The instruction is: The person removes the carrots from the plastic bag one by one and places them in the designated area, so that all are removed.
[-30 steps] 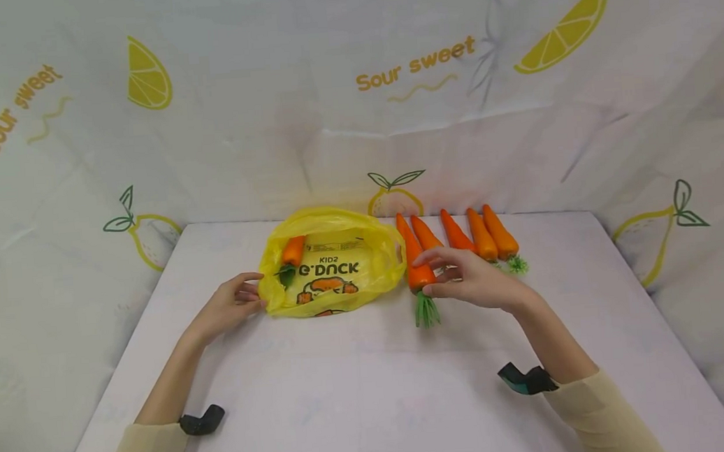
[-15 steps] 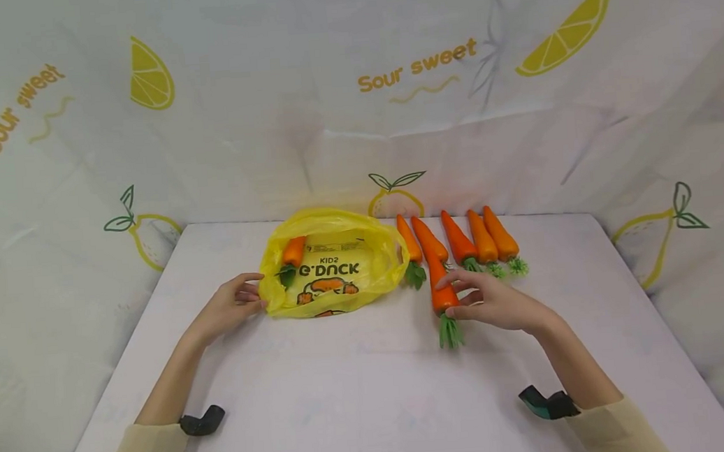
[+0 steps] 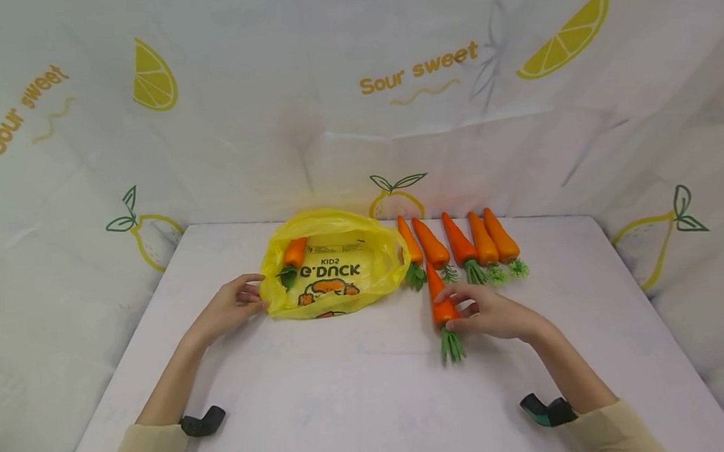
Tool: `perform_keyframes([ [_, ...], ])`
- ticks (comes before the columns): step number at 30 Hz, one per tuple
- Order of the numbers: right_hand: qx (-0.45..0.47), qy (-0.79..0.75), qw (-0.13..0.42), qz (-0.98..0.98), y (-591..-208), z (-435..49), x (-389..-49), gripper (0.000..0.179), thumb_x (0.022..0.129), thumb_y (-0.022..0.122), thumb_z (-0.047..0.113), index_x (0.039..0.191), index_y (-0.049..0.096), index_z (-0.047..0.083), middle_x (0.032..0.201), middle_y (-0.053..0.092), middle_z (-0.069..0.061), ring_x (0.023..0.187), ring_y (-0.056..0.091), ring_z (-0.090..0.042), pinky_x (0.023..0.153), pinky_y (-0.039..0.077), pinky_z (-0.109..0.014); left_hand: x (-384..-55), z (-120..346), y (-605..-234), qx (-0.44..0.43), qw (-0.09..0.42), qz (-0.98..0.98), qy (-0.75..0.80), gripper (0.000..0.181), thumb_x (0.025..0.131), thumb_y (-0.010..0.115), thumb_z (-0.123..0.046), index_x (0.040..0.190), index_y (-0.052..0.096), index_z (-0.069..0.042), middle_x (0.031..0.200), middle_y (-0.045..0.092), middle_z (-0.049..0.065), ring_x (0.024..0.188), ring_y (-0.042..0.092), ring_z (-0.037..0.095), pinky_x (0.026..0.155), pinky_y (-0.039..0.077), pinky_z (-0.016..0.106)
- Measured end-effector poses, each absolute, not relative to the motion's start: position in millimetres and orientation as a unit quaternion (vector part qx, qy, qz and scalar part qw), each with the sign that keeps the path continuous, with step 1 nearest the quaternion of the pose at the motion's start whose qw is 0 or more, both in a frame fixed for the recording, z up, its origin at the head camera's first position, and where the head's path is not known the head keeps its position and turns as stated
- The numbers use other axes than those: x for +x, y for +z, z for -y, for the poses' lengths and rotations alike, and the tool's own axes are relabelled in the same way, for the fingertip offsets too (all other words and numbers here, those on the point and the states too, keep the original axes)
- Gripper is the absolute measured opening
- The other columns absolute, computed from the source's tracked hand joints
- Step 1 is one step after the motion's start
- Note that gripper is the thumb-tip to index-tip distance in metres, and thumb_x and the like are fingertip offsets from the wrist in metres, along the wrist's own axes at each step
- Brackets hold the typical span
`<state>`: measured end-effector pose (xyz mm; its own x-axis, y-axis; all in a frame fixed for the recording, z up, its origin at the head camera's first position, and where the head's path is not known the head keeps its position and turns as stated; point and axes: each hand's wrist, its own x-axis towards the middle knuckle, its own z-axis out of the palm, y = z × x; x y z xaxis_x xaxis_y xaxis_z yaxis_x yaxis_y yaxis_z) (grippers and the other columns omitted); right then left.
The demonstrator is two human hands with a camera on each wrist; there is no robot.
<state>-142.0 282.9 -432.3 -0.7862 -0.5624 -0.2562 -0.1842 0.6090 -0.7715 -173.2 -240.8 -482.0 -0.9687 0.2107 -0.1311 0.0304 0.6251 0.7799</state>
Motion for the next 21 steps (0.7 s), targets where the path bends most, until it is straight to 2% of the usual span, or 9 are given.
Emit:
perform_keyframes([
  [11, -0.225, -0.367, 0.243, -0.869, -440.9, -279.9, -143.6, 0.045, 0.1, 0.079, 0.02, 0.138, 0.063, 0.003, 0.134, 0.069, -0.021, 0.118, 0.07, -0.034, 0.098, 0.064, -0.046, -172.9, 240.0, -481.6, 0.067, 0.105, -0.896, 0.427, 0.059, 0.1, 0.076, -0.013, 0.154, 0.054, -0.003, 0.127, 0.07, 0.021, 0.11, 0.069, 0.027, 0.101, 0.057, 0.041],
  [16, -0.227, -0.358, 0.236, -0.875, -441.9, -279.4, -142.7, 0.044, 0.1, 0.08, 0.021, 0.137, 0.064, 0.004, 0.131, 0.07, -0.019, 0.116, 0.07, -0.033, 0.097, 0.065, -0.046, -172.7, 239.8, -481.3, 0.064, 0.106, -0.896, 0.427, 0.059, 0.1, 0.076, -0.014, 0.153, 0.054, -0.003, 0.127, 0.069, 0.021, 0.11, 0.069, 0.028, 0.101, 0.057, 0.041],
  [21, -0.215, -0.354, 0.234, -0.879, -438.6, -278.4, -141.2, 0.044, 0.1, 0.079, 0.02, 0.139, 0.063, 0.003, 0.134, 0.069, -0.023, 0.115, 0.072, -0.034, 0.094, 0.066, -0.045, -172.6, 239.7, -481.2, 0.064, 0.106, -0.896, 0.427, 0.059, 0.1, 0.076, -0.013, 0.154, 0.054, -0.003, 0.127, 0.069, 0.021, 0.11, 0.069, 0.028, 0.101, 0.057, 0.041],
])
